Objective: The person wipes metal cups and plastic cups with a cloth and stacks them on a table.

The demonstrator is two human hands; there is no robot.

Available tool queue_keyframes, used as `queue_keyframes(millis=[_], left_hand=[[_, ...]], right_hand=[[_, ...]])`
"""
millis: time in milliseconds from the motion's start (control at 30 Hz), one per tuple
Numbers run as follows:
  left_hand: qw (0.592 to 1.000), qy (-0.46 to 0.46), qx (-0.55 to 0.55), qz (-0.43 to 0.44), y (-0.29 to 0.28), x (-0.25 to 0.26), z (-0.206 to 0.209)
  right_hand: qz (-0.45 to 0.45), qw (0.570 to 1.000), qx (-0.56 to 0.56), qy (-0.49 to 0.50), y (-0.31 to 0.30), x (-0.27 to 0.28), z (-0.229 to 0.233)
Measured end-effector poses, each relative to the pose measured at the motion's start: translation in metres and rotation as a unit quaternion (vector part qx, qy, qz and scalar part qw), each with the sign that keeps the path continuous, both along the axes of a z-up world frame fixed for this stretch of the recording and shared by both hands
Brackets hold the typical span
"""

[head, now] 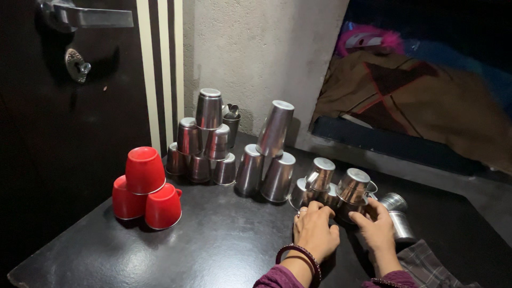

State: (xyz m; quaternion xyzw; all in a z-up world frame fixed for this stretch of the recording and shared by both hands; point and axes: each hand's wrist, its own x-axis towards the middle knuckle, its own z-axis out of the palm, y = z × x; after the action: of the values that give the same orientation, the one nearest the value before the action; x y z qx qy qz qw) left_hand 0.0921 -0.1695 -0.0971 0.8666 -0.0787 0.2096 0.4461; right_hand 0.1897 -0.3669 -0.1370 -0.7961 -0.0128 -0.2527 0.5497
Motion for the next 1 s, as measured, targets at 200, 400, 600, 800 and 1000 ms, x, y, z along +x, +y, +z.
queue_keyframes(millis=[200,400,600,800,1000], left_hand=[[1.000,-0.006,-0.006,0.000,0.000,0.001,-0.001],[1.000,0.012,0.004,-0.002,0.003,-0.002,0.004],[0.999,0.016,0.023,-0.019,0.010,0.005,0.005],[0.999,0.009,0.034,-0.033,0.016,0.015,0.002],[0.999,0.006,0.026,-0.047,0.021,0.024,0.002]], right_hand=[[0.021,1.000,0.008,0.022,0.006,0.007,-0.009],[0.004,1.000,-0.008,0.014,0.013,-0.004,0.000],[0.019,1.000,0.004,0.025,0.016,-0.006,0.003],[0.014,0.999,-0.005,0.041,0.016,-0.007,0.005],[0.018,1.000,-0.006,0.024,0.017,-0.008,0.003]])
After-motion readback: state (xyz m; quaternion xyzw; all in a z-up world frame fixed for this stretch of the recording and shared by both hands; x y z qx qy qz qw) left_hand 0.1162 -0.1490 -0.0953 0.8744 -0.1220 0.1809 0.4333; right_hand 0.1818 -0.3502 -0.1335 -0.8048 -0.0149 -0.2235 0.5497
